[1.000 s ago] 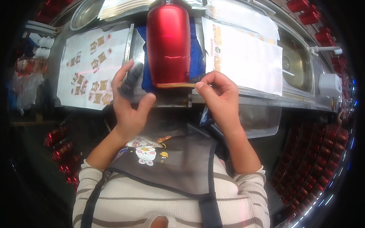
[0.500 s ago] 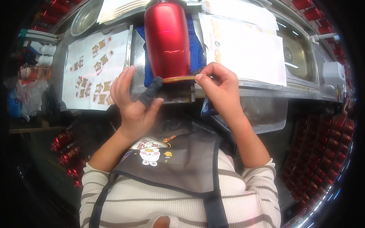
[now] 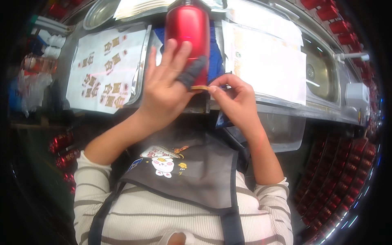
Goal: The person applies gold stickers to red cylindrical bottles, smoothing each label with a cloth and fingers. They wipe the bottle surface, apply a label, press it down, and then place the finished bottle on a nearby rack.
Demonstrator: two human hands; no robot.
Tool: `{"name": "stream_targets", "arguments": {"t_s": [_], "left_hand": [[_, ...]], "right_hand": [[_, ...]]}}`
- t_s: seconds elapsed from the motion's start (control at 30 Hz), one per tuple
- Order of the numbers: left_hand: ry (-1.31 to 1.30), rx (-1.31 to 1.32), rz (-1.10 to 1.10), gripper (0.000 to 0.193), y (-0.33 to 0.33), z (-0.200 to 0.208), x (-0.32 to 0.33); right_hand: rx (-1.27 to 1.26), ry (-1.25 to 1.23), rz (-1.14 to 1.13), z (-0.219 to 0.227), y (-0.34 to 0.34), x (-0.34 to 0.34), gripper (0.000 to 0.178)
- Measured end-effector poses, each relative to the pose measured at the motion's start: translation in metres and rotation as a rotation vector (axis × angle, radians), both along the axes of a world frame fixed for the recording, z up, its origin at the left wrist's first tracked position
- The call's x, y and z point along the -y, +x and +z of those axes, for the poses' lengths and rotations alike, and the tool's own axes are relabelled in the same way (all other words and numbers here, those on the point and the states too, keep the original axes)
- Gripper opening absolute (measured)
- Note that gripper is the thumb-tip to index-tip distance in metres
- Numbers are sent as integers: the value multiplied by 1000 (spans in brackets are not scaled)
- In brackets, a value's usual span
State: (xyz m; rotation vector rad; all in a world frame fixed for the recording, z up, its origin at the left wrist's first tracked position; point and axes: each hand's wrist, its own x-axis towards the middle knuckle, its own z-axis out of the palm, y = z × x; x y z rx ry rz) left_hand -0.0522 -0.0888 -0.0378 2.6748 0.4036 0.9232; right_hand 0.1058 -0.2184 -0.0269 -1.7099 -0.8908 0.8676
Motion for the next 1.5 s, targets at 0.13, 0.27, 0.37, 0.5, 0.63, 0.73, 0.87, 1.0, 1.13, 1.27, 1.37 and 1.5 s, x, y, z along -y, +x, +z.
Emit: {"name": "stream_targets", "arguments": {"t_s": [0.13, 0.27, 0.37, 0.5, 0.63, 0.73, 0.87, 1.0, 1.13, 1.27, 1.37, 1.5], "left_hand": [[-227, 47, 0, 74, -21, -13, -12], [-337, 33, -6, 63, -54, -23, 0], [-284, -28, -18, 55, -67, -34, 4], [-212, -82, -10, 43, -67, -34, 3], [-130, -110, 11, 38, -66, -31, 0], [-104, -99, -51, 51, -64, -27, -4], [-71, -121, -77, 48, -57, -17, -6], [-19, -106, -65, 36, -40, 3, -1], [129, -133, -58, 27, -13, 8, 8], [-6, 16, 51, 51, -11, -7, -2], [-295, 93, 26, 61, -27, -19, -7], [-334, 59, 28, 50, -58, -36, 5]], "right_hand": [[104, -30, 69, 6, 4, 0, 10], [-109, -108, 116, 23, 7, 0, 10], [-135, -189, 178, 25, 9, 2, 13], [-48, -85, 142, 32, 8, 0, 12], [24, -89, 162, 42, 13, 2, 11], [9, -61, 146, 41, 12, 3, 11], [-65, -86, 115, 27, 15, 2, 11], [-95, -80, 110, 17, 14, 0, 12], [-74, -93, 104, 11, 14, 0, 12], [-116, -102, 90, 16, 13, -4, 10], [-134, -72, 88, 16, 7, -4, 10], [-116, -52, 66, 22, 5, -2, 10]]}}
